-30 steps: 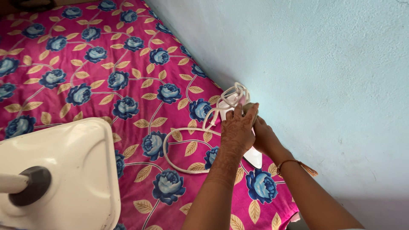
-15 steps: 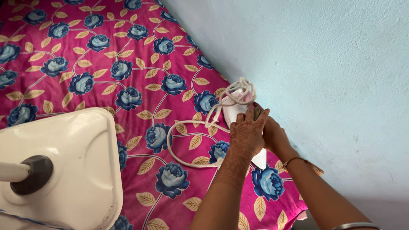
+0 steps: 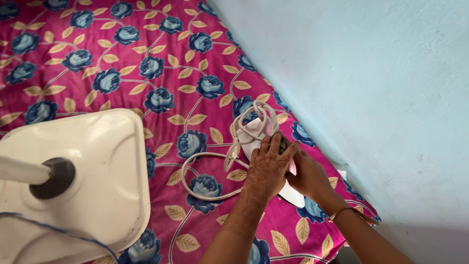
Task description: The person wipes the exterior and soleplate of an iron with a cloth and then wraps the power cord around the handle of the iron.
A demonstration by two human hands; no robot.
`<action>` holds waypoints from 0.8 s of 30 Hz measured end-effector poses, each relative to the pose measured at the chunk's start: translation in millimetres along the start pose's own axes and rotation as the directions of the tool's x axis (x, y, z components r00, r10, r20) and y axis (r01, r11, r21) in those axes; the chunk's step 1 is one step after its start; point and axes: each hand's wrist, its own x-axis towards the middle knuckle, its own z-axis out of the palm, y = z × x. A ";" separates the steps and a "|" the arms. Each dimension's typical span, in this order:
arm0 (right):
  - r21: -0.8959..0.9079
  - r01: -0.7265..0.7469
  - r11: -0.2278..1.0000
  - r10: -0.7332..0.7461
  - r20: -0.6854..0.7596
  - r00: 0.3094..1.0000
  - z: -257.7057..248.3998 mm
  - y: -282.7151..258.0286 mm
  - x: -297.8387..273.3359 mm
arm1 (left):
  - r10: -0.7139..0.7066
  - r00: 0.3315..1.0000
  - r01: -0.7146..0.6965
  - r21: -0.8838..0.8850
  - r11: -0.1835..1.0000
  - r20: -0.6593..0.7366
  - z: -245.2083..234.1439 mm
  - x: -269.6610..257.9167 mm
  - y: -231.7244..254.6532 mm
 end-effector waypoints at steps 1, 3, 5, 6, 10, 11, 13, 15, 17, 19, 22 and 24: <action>0.010 0.018 1.000 -0.018 0.009 1.000 1.5 -5.4 -2.2 | -0.008 1.000 0.008 0.005 1.000 -0.001 -4.4 -6.4 -2.0; 0.028 0.049 0.998 -0.049 0.022 0.999 5.3 -15.5 -6.4 | -0.016 1.000 0.016 0.012 1.000 -0.001 -13.8 -20.1 -5.1; 0.038 0.091 0.995 -0.092 0.029 0.995 10.0 -25.5 -10.5 | -0.022 0.999 0.021 -0.015 1.000 -0.044 -23.7 -33.1 -9.2; 0.044 0.115 0.992 -0.116 0.032 0.993 13.1 -31.9 -12.2 | -0.027 0.997 0.025 -0.026 0.999 -0.066 -28.3 -40.7 -11.9; 0.042 0.204 0.978 -0.206 0.051 0.977 20.6 -58.3 -18.7 | -0.093 0.994 0.093 0.010 0.996 -0.054 -41.1 -68.1 -20.7; 0.067 0.267 0.961 -0.269 0.023 0.963 21.2 -63.4 -21.5 | -0.110 0.991 0.110 0.006 0.994 -0.073 -42.8 -74.6 -22.2; 0.077 0.314 0.946 -0.318 0.049 0.947 21.7 -69.8 -25.1 | -0.147 0.986 0.147 -0.004 0.989 -0.077 -45.3 -86.0 -24.4; 0.049 0.293 0.955 -0.297 0.156 0.942 22.6 -74.2 -24.5 | -0.188 0.981 0.188 -0.010 0.982 -0.055 -49.0 -95.8 -27.3; 0.040 0.287 0.957 -0.289 0.210 0.934 24.7 -77.0 -22.8 | -0.194 0.978 0.194 -0.008 0.981 -0.079 -50.9 -102.7 -28.7; 0.029 0.307 0.951 -0.305 0.229 0.924 26.3 -76.1 -21.0 | -0.202 0.976 0.202 -0.004 0.979 -0.088 -49.4 -105.6 -30.8; 0.001 0.314 0.949 -0.305 0.238 0.922 27.1 -74.8 -20.3 | -0.203 0.975 0.205 0.006 0.979 -0.092 -44.4 -104.3 -33.7; -0.032 0.247 0.969 -0.228 0.285 0.931 28.8 -76.5 -20.8 | -0.200 0.972 0.203 0.011 0.979 -0.124 -40.9 -104.7 -33.6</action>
